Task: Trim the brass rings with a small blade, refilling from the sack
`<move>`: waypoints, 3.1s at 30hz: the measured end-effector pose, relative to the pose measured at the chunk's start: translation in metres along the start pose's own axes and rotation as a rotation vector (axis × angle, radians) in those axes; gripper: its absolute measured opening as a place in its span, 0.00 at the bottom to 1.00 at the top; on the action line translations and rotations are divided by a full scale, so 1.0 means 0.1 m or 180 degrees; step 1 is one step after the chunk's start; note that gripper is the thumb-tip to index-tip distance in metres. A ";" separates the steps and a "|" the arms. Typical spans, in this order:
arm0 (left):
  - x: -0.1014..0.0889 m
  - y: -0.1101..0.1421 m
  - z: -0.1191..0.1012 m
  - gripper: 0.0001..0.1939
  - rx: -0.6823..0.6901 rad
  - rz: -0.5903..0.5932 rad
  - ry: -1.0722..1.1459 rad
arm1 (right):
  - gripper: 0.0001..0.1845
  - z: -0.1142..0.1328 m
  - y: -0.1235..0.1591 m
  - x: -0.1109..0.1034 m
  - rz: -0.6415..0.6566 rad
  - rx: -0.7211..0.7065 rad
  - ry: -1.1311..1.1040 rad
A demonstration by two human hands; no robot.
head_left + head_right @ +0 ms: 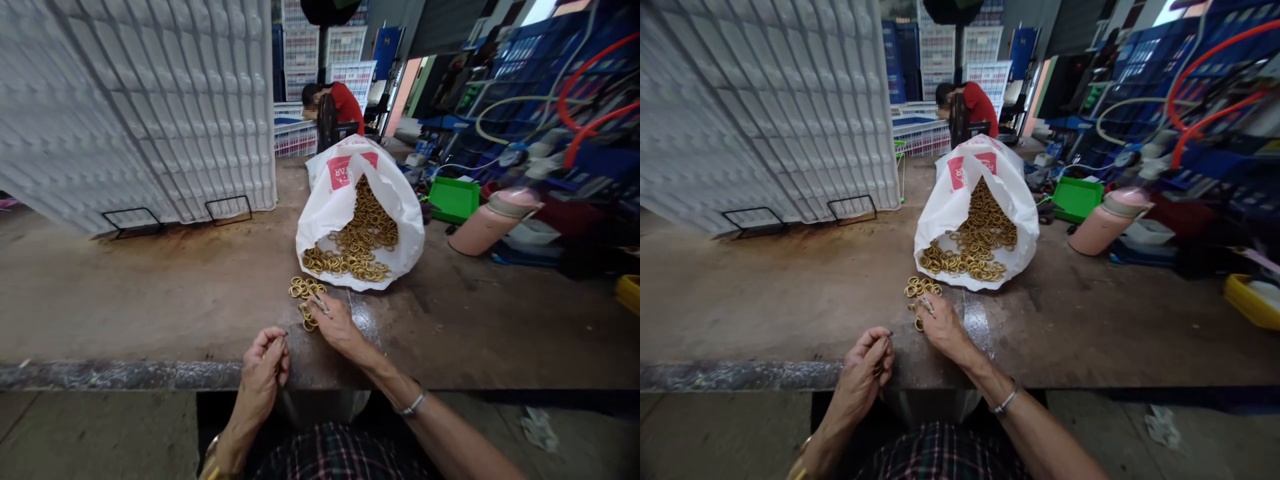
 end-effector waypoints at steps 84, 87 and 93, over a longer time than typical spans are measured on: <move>0.12 0.31 0.06 0.16 -0.0240 0.0598 0.0389 | 0.12 -0.01 0.48 0.37 0.0783 -0.0194 0.1983; 0.11 0.28 0.03 0.14 -0.0265 0.0526 0.0698 | 0.14 -0.01 0.37 0.21 0.0384 -0.0239 0.1956; 0.04 0.21 0.14 0.10 -0.0408 0.0384 0.0901 | 0.14 0.08 0.07 0.03 0.0248 -0.0123 0.2303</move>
Point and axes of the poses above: each hand's wrist, its own y-axis away from the middle knuckle, its own x-axis out of the palm, z = x × y, the point moved 8 cm from there along -y, towards the middle knuckle, and after that the axes turned 1 degree about -y, right-handed, at the moved point
